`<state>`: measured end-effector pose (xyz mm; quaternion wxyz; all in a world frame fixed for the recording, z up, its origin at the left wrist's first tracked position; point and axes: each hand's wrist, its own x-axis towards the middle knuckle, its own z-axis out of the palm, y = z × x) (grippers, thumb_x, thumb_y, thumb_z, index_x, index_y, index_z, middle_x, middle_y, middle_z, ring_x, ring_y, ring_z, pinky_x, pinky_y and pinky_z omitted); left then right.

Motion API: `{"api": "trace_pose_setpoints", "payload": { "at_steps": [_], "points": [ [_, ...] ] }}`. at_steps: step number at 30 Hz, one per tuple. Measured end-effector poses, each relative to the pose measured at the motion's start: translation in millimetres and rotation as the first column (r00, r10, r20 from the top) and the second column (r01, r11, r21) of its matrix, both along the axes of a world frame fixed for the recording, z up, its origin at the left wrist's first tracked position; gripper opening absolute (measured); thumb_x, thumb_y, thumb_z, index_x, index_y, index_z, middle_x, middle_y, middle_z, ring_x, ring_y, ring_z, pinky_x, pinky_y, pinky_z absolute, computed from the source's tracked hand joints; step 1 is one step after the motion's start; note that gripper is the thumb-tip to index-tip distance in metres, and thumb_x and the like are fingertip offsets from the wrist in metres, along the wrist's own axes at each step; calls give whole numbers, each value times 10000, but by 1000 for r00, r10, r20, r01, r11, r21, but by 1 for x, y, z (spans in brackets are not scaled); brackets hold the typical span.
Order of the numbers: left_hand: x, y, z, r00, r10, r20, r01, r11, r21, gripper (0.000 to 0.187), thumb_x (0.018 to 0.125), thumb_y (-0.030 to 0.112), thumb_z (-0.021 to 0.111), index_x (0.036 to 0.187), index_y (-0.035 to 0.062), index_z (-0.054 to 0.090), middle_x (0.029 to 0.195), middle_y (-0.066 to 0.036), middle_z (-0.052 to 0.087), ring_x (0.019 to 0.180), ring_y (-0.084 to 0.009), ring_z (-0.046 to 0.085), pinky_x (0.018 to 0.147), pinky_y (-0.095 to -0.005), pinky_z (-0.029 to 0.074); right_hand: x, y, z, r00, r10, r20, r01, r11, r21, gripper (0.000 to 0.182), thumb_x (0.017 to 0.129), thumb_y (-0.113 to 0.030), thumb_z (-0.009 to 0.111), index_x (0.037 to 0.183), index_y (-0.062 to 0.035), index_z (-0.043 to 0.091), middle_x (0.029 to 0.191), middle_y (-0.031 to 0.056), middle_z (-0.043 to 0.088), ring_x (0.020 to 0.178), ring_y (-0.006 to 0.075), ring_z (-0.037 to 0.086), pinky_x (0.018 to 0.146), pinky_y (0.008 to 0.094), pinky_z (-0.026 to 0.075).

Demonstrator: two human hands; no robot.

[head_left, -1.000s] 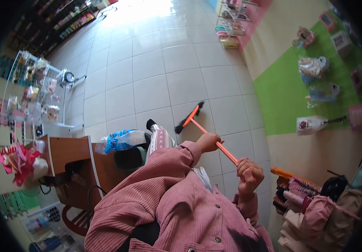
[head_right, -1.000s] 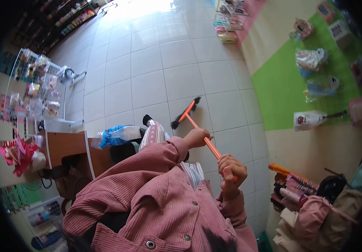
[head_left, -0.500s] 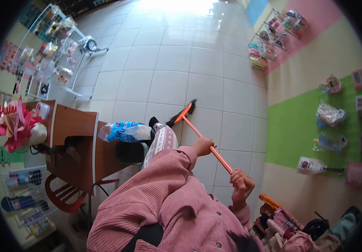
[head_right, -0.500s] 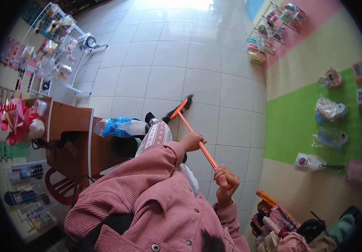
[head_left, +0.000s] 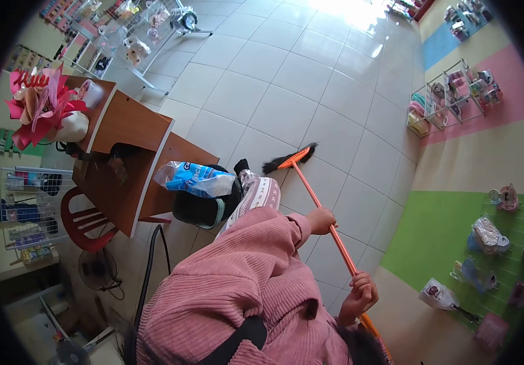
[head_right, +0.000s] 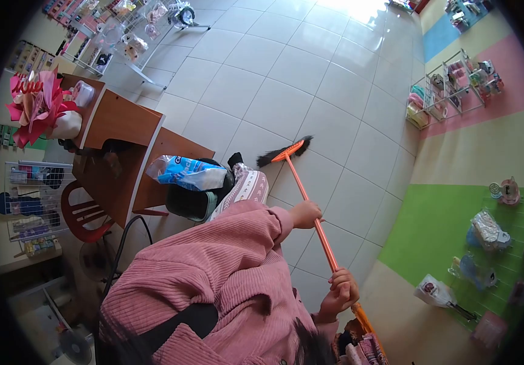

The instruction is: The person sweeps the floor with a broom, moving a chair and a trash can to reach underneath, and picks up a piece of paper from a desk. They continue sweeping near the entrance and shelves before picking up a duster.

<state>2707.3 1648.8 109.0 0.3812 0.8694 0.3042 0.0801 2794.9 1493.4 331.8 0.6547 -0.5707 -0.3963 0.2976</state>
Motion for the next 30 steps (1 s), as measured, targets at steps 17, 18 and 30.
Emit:
{"api": "trace_pose_setpoints", "payload": {
  "at_steps": [17,18,30],
  "points": [
    [123,-81,89,885,-270,380,313,948,-55,256,755,273,615,626,53,637,607,-152,597,623,-379,581,600,-459,473,63,-64,110,899,-438,25,427,888,171,488,910,-289,552,517,-134,307,431,0,393,379,124,387,465,284,417],
    [120,-88,92,882,-350,314,412,898,-156,261,765,281,601,632,58,631,610,-150,595,644,-383,587,612,-466,476,72,-87,111,982,-166,94,148,974,174,481,894,-275,574,518,-123,315,431,10,427,380,131,417,456,287,429],
    [126,-83,93,550,-820,-159,795,572,-202,208,712,278,655,843,134,728,767,-114,672,746,-327,638,721,-429,515,37,-136,50,425,-829,-364,901,426,82,420,983,-290,373,599,-143,287,519,-4,253,466,124,268,530,277,340]
  ]
}}
